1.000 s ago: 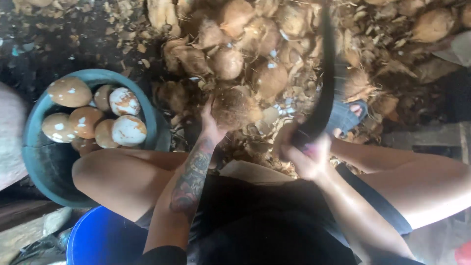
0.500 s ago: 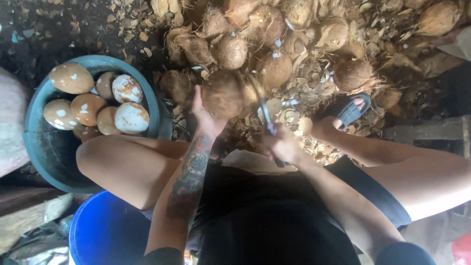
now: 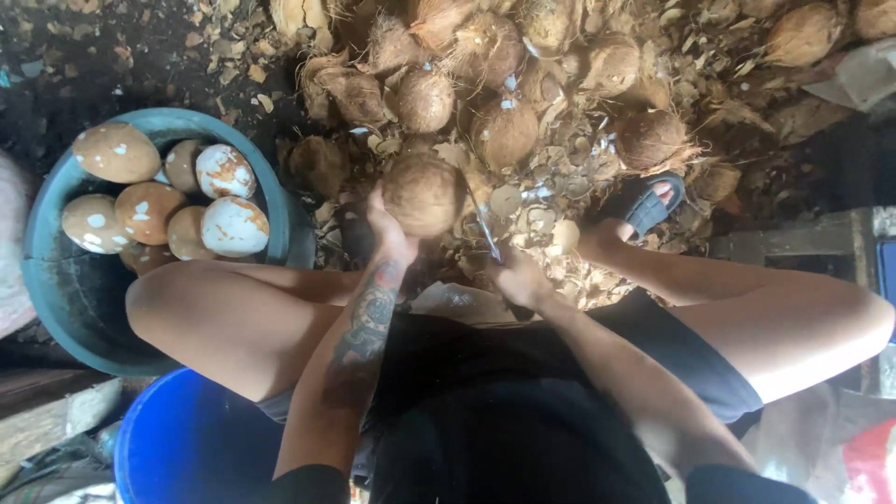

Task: Peeling the outer fibrous husk from a coconut using a curved knife.

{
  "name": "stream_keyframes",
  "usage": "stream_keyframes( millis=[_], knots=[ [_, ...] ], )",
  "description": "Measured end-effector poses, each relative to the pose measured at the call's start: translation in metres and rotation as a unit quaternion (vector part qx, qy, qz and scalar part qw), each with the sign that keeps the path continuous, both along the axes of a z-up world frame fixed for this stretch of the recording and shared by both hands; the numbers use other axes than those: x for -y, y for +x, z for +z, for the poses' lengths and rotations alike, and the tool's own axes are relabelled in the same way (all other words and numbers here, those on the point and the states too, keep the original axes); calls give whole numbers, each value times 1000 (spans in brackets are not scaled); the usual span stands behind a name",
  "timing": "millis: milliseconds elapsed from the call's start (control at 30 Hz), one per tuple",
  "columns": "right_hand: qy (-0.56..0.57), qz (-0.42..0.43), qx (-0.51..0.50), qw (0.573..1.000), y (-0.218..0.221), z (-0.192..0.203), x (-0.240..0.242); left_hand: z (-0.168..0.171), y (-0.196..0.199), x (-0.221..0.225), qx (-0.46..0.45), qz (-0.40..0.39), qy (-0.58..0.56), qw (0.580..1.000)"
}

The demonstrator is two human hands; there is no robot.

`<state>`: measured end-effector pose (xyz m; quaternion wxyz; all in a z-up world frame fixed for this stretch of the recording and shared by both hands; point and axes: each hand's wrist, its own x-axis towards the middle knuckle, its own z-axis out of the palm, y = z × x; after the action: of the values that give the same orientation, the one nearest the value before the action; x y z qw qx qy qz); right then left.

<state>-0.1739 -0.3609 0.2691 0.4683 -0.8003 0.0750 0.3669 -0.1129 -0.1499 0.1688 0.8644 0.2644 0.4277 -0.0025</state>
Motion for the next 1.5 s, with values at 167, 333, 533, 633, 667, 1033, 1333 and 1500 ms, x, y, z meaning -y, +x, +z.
stream_keyframes(
  millis=[167, 333, 533, 633, 667, 1033, 1333, 1500],
  knots=[
    [158, -40, 146, 976, 15, 31, 13, -76, 1, -10, 1, -9, -27, 1000],
    [362, -6, 568, 739, 22, 98, 2, -39, 10, 1, -84, -5, 20, 996],
    [-60, 58, 11, 996, 5, -5, -3, 20, 6, 11, -51, 67, -45, 995],
    [11, -74, 21, 997, 11, -56, 8, 26, 5, 10, -73, 1, 43, 996],
    [68, -139, 94, 984, 15, -55, 9, 27, 3, 14, -52, 14, 23, 998],
    [409, -34, 433, 803, 61, -30, 17, 82, 10, 20, 26, -158, -21, 987],
    [398, -68, 255, 879, 63, 15, -6, 31, 9, 4, 77, -422, 134, 894],
    [605, -190, 115, 765, 74, -17, -12, 19, 13, 14, 112, -285, -175, 936]
  ],
)
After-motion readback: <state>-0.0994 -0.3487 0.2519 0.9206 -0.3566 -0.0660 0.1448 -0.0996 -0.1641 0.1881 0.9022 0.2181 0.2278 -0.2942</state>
